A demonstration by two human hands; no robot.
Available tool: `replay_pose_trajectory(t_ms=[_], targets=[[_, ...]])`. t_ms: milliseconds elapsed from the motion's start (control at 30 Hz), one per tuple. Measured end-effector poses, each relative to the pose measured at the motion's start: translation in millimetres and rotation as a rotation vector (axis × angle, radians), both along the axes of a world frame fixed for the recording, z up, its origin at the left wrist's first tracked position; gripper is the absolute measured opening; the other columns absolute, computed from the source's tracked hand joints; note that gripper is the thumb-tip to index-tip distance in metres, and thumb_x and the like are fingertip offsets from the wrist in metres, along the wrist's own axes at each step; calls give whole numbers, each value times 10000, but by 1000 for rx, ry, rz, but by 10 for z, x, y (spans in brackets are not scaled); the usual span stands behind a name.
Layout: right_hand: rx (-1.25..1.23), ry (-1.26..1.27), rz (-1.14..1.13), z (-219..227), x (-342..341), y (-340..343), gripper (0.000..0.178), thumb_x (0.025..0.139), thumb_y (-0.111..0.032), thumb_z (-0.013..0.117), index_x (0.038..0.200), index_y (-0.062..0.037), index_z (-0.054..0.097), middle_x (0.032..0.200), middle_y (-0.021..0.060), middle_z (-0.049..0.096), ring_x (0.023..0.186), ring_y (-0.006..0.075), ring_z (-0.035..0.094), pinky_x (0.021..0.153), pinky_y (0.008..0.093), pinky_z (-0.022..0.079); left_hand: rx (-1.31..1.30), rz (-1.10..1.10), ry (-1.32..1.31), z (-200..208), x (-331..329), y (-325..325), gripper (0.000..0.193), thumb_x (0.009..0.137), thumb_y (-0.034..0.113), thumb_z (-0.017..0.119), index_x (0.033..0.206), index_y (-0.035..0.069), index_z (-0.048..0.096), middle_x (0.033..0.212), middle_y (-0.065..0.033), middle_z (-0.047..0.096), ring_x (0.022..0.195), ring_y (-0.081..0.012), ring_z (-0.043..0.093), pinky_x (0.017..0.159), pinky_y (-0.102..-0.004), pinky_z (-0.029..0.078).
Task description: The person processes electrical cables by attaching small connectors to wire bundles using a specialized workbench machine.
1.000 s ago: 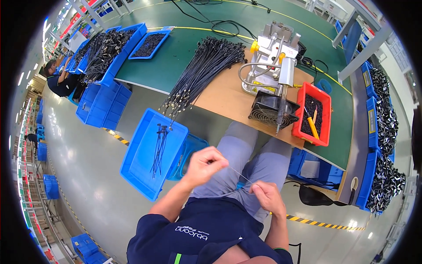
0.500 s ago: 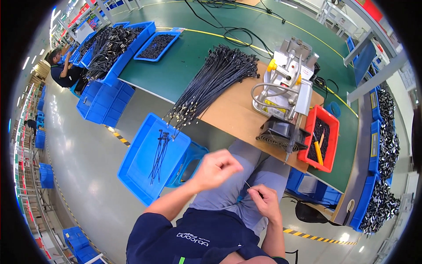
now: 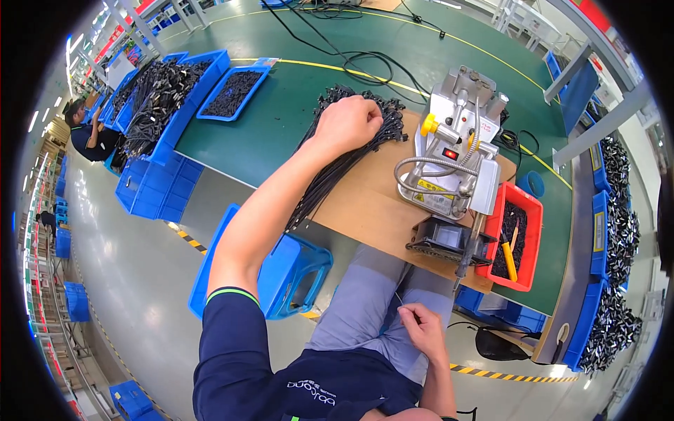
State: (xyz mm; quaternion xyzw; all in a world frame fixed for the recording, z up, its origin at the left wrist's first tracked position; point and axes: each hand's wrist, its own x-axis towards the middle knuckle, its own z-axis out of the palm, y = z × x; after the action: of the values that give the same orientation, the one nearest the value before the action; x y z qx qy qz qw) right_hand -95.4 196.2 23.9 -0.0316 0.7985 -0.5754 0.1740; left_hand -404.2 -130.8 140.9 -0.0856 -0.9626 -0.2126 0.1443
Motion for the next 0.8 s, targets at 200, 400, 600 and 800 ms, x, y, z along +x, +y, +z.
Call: replay_pose_trajectory(t_ms=[200,400,600,800], targets=[[-5,-1,8,27,-20,89,186,1035,-152,719,1080,23,763,864,112,744,760,168,680,705,318,542,-90,58,-97,-17,-471,284,258,907,333,729,988,118,847,1026,-175,799,990,-389,768,872,-508,621],[-19,15,-20,18,58,184,180,1032,-147,719,1082,21,760,882,121,750,759,176,681,703,322,541,-213,136,-241,-6,-599,299,259,886,369,744,983,159,861,988,-153,809,948,-367,771,891,-470,623],[-49,29,-35,38,122,248,168,1030,-143,723,1072,16,757,885,126,750,760,181,684,699,325,540,159,21,-180,169,-547,87,350,907,391,746,992,62,830,968,-158,811,916,-327,778,888,-445,602],[-52,83,-7,144,203,268,160,1029,-130,722,1082,15,763,886,126,749,763,178,684,701,316,540,907,-172,-274,783,-103,-37,240,1077,265,679,1095,26,690,968,-47,733,835,-141,719,802,-316,611]])
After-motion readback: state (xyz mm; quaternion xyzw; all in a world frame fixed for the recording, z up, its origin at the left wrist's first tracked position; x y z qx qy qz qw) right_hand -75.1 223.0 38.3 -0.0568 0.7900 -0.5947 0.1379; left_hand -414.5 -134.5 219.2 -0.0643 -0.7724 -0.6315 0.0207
